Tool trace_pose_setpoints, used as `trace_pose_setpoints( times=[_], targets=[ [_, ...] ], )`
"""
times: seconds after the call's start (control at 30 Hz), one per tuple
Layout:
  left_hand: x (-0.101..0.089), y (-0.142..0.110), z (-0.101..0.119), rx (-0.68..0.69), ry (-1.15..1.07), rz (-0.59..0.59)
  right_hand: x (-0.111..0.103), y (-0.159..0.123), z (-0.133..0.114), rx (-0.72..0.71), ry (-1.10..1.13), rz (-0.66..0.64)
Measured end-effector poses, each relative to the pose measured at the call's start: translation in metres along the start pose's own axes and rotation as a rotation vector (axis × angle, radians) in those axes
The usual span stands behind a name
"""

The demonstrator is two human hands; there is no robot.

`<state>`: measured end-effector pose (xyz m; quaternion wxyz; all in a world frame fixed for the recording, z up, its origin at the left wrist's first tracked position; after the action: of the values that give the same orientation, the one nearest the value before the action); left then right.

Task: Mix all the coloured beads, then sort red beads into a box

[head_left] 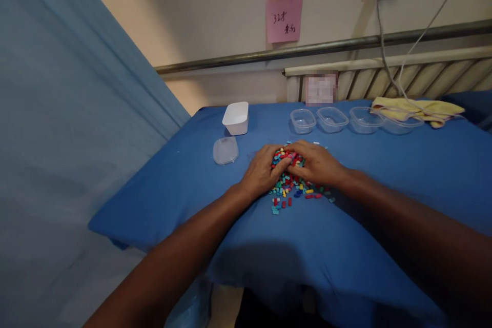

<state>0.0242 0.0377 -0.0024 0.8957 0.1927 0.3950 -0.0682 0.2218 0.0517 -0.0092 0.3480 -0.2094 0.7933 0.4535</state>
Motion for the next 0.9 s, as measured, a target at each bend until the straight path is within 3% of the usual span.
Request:
trace_pose_setpoints(
  times=[0.17,0.3,0.4,0.5,0.7,0.9],
  targets=[
    [0.008,0.022,0.004,-0.154,-0.140,0.075,-0.015,0.014,0.010,0.205,0.174,0.065],
    [0.017,0.030,0.022,-0.186,-0.331,0.126,-0.024,0.011,0.011,0.390,0.272,0.156],
    [0.025,0.033,0.034,-0.199,-0.466,0.166,-0.023,0.006,0.009,0.497,0.221,0.278],
    [0.031,0.034,0.038,-0.214,-0.556,0.205,-0.015,0.002,0.000,0.404,0.120,0.336],
    [0.026,0.020,0.035,-0.274,-0.588,0.149,-0.007,-0.003,-0.022,0.089,-0.143,0.041],
    [0.013,0.003,0.037,-0.191,-0.370,0.012,-0.025,-0.019,-0.034,-0.050,-0.165,-0.026]
  ],
)
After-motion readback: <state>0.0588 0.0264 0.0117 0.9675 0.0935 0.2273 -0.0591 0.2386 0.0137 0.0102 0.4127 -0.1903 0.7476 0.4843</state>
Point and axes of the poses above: each hand's wrist, its own y-axis towards the middle knuckle, its own x-axis out of the palm, z = x × y, the point moved 3 cm from there along y, towards the middle knuckle, and after that the axes turned 15 degrees about -x, right-handed, at the moved point
